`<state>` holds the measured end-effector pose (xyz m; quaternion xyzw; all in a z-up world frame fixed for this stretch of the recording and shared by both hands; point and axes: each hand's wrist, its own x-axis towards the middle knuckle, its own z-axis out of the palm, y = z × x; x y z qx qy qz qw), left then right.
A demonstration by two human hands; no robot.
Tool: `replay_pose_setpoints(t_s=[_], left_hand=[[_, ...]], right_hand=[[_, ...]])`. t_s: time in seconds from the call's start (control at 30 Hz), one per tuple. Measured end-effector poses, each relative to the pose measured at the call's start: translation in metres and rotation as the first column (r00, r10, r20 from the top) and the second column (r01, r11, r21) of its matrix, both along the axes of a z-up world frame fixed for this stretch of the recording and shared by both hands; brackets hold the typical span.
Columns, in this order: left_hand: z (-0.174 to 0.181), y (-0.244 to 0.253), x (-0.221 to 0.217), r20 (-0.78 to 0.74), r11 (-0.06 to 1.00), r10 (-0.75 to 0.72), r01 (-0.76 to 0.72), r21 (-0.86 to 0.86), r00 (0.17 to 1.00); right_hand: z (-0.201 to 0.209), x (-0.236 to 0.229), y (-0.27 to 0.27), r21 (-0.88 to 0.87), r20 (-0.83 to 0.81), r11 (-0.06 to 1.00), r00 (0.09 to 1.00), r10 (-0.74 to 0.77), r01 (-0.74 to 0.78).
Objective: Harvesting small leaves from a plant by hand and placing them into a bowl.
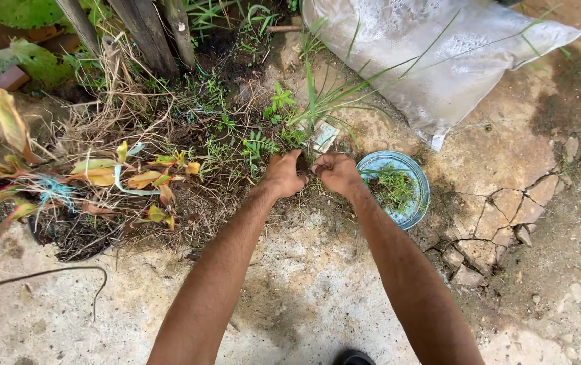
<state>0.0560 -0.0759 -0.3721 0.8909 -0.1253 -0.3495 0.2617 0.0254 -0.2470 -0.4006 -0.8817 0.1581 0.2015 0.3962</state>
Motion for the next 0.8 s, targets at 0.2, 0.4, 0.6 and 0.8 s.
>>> replay_pose_setpoints(t_s=[0.2,0.4,0.6,0.8], left_hand=[[0.076,0.009,-0.015,-0.028,0.993,0.093,-0.095,-0.073,0.995],[0.080,0.019,0.005,0.324,0.948,0.144,-0.036,-0.315,0.935],[0.197,0.028,0.000,0.423,0.852,0.332,-0.075,-0.519,0.843],[0.265,0.033,0.016,0.586,0.767,0.483,0.009,-0.642,0.650]], right_hand=[[0.014,0.000,-0.024,0.264,0.296,0.965,0.952,-0.077,-0.004],[0.144,-0.011,-0.001,0.270,0.269,0.955,0.943,-0.195,0.120],[0.218,0.008,-0.008,0.472,0.368,0.878,0.887,-0.278,0.080],[0.322,0.003,0.021,0.479,0.441,0.872,0.832,-0.336,0.099]])
